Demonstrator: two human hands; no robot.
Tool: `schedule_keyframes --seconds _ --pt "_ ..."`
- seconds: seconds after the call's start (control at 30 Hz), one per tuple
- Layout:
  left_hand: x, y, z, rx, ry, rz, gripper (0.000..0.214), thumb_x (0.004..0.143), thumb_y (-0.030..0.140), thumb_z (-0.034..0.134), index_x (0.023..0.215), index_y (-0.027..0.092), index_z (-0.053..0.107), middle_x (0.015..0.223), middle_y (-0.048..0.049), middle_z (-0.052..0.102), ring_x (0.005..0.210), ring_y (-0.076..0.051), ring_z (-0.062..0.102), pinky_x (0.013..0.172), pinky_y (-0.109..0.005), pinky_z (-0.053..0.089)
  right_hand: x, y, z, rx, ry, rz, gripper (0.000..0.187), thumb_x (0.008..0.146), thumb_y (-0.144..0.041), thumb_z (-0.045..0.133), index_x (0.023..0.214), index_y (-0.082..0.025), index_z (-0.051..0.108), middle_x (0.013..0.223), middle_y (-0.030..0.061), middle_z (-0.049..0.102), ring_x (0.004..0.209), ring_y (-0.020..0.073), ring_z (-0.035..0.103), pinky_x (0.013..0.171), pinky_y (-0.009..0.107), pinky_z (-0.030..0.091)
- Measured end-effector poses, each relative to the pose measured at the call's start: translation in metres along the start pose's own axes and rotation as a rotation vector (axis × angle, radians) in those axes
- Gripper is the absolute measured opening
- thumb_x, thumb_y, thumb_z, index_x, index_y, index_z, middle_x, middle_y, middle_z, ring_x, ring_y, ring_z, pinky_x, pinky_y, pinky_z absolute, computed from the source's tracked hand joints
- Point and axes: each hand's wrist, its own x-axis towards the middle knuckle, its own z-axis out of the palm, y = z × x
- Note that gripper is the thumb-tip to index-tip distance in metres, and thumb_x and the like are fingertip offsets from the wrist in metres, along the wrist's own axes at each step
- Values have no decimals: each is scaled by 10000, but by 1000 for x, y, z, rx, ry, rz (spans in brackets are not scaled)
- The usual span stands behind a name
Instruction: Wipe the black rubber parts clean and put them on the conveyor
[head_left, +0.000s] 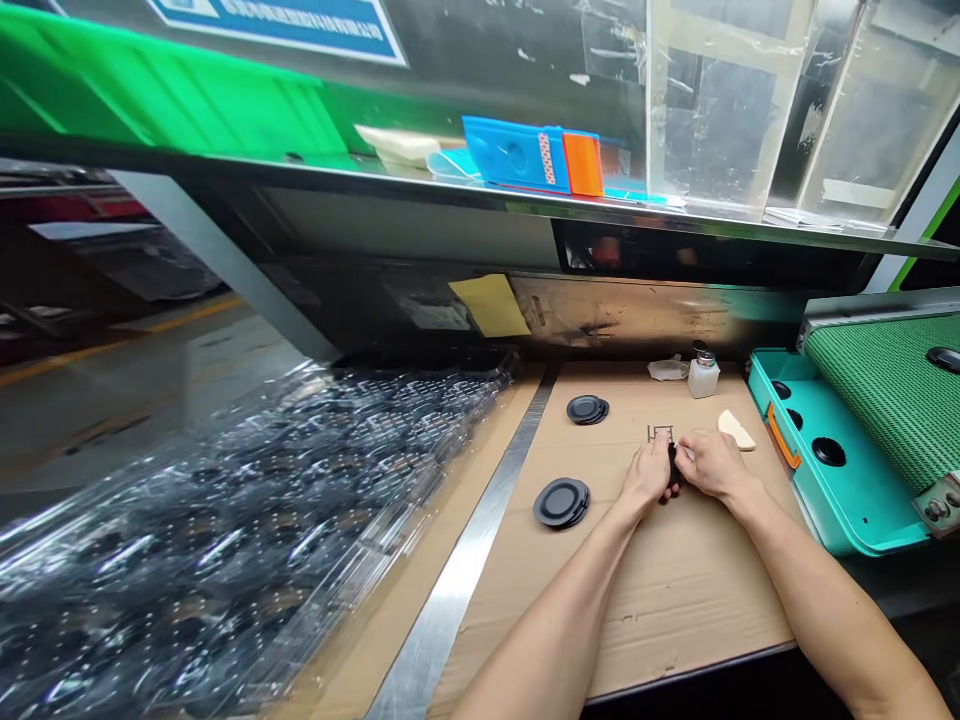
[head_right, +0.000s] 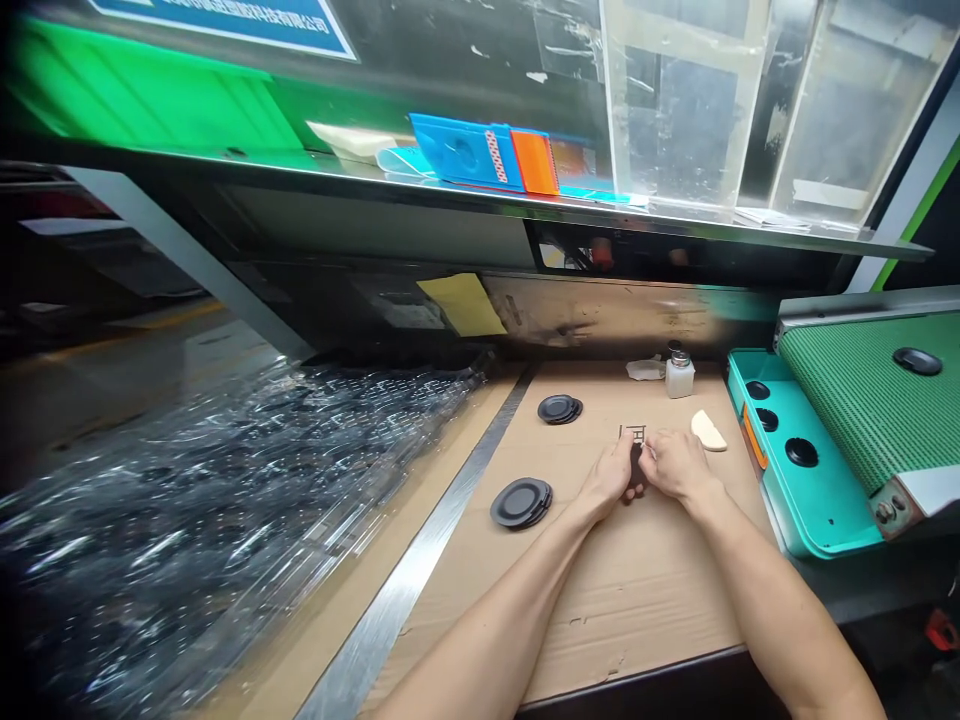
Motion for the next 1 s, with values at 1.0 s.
schedule_keyframes --seconds 1.0 --pt "4 -3 -5 57 -134 90 673 998 574 268 621 148 628 546 -77 632 408 -163 587 380 -247 435 6 4 -17 0 -110 -127 274 976 -264 500 881 -192 746 980 74 763 906 190 682 800 274 425"
